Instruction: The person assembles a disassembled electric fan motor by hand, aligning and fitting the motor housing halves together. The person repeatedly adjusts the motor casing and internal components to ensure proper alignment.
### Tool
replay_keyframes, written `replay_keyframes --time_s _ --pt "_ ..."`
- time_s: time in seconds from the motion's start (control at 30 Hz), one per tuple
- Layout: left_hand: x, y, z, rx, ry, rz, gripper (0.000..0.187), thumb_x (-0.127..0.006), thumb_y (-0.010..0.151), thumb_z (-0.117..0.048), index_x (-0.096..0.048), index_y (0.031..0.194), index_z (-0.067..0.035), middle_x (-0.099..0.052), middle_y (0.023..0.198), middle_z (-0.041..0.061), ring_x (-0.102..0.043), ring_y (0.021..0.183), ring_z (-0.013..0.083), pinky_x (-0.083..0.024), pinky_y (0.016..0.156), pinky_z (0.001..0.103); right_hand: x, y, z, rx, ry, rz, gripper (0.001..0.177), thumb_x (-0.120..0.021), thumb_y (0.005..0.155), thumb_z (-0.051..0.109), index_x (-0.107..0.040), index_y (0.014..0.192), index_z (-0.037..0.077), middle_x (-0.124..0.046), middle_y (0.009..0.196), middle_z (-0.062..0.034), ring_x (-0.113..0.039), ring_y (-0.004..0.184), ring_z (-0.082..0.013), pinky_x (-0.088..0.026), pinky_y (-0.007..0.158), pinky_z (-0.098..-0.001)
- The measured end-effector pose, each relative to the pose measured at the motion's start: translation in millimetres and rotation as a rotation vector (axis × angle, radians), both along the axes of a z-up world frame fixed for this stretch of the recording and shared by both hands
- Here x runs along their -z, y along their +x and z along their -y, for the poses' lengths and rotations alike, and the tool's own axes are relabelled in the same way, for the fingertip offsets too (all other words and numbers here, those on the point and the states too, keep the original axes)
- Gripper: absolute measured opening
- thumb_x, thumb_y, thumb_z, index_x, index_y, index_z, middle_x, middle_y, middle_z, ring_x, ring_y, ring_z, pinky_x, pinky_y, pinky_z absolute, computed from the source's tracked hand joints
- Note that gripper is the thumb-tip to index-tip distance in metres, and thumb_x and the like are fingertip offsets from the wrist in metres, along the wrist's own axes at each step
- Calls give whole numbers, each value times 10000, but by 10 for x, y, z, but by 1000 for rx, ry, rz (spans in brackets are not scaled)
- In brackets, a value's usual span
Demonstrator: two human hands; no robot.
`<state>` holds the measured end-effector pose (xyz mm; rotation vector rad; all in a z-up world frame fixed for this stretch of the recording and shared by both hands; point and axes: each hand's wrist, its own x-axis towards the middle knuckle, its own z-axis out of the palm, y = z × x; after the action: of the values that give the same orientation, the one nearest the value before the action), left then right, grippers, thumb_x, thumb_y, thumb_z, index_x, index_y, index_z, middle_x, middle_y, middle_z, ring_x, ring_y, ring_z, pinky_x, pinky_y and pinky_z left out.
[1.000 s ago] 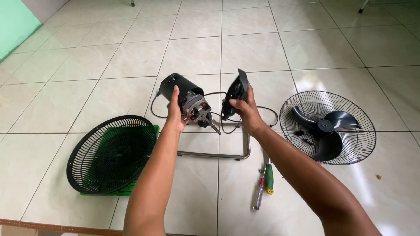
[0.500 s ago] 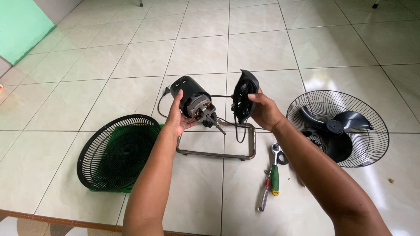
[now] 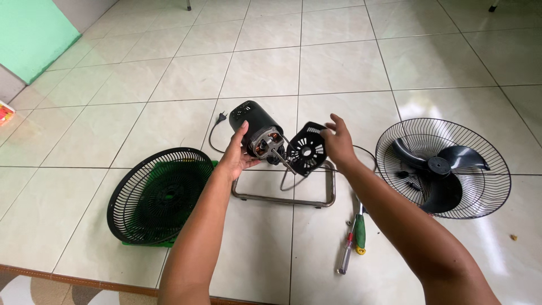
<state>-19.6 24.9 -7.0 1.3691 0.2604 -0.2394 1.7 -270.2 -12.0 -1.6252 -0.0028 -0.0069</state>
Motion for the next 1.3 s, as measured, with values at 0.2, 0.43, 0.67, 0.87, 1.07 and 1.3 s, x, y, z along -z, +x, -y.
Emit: replay_keyframes --time_s 0.2,0.43,0.67,0.87,1.07,1.3 --pt "-162 -104 94 -63 106 37 1382 -642 655 -756 350 1511 -317 -350 1519 284 -673 1118 437 -572 946 571 -283 -334 -284 -151 -623 442 428 -599 977 270 -608 1347 55 -662 1306 -187 -695 1053 -305 -562 938 -401" --pt "-315 -242 138 -7 103 109 1341 -687 728 -646 344 1521 -316 -282 1563 294 -684 1112 444 -578 922 561 -562 -610 -311 -697 -619 20 588 -641 940 527 -619 1319 77 -683 1148 -142 -642 1078 -234 -521 924 -381" --pt "-288 -256 64 20 27 109 1318 -702 731 -583 294 1548 -306 -322 1563 277 -671 1128 425 -584 900 553 25 -340 -365 -394 -101 112 657 -566 954 446 -479 1494 83 -568 1426 -117 -564 1265 -258 -441 1089 -416" --pt "-257 -208 68 41 62 128 1319 -690 750 -584 327 1539 -294 -334 1557 266 -674 1140 414 -585 911 532 122 -9 -589 -444 20 26 804 -631 941 402 -277 1610 131 -374 1601 -120 -385 1453 -274 -324 1167 -403" --pt "-127 -265 -1 136 159 274 1487 -851 713 -364 413 1494 -282 -334 1586 255 -556 1329 372 -560 1005 511 -57 -30 -691 -536 39 119 860 -737 905 407 -337 1586 68 -496 1557 -216 -475 1446 -318 -425 1153 -433" --pt "-62 -223 -24 81 222 279 1467 -885 591 -250 227 1548 -246 -188 1642 193 -504 1365 406 -571 992 529 -208 -30 -648 -555 -132 107 998 -791 797 383 -281 1609 105 -435 1559 -165 -510 1368 -311 -488 1085 -423"
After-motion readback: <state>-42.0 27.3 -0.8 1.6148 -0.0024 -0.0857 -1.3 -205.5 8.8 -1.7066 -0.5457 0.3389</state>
